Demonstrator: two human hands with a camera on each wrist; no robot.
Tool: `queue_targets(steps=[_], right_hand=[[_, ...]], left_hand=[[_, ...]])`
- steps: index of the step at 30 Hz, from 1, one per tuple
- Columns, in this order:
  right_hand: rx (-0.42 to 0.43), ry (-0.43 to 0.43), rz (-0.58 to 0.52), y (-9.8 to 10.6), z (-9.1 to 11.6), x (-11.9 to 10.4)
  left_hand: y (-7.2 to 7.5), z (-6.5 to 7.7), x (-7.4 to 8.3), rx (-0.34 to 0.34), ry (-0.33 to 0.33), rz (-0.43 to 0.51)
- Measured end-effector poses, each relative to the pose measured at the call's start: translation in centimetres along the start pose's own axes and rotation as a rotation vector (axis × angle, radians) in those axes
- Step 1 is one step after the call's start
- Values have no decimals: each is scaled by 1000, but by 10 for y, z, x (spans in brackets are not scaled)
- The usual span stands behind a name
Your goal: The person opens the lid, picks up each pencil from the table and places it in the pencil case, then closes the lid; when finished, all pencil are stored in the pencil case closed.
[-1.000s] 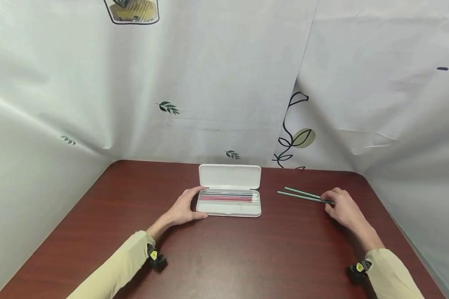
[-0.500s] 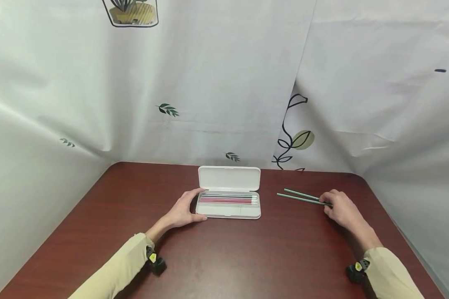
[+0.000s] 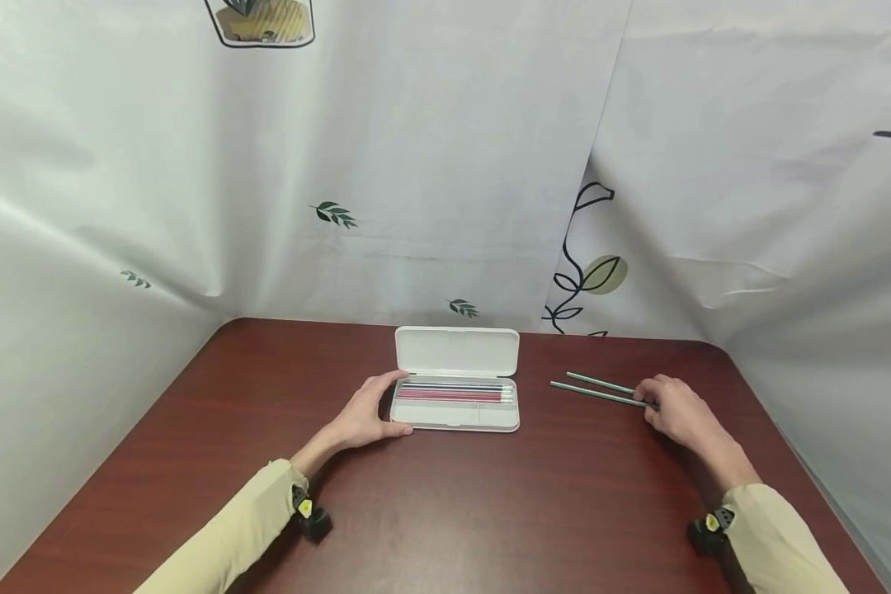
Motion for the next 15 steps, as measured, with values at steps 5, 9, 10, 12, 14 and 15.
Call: queue_targets(steps=[5, 9, 10, 12, 14, 15], right_hand=[[-20, 15, -19, 1, -1, 0], [-22, 27, -30, 1, 0, 0], [-23, 30, -36, 1, 0, 0], [-17, 34, -35, 1, 0, -1], [-16, 37, -43, 2, 1, -1], [-14, 39, -43, 2, 1, -1]], left_hand=[[0, 0, 1, 0, -5, -1], [0, 0, 1, -2, -1, -2], [0, 1, 1, -4, 1, -1], [0, 1, 2, -6, 2, 4], [0, 1, 1, -3, 3, 4], [0, 1, 1, -2, 3, 4]])
Point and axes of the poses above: each hand's wrist, its own z-axis away from the middle knuckle, its own y-axis out of the back of the hand, x = y × z, the point moved 2 cm from there along -z, towards the middle knuckle, and after that the axes turned 14 degrees about z, right-handed, at the moved point
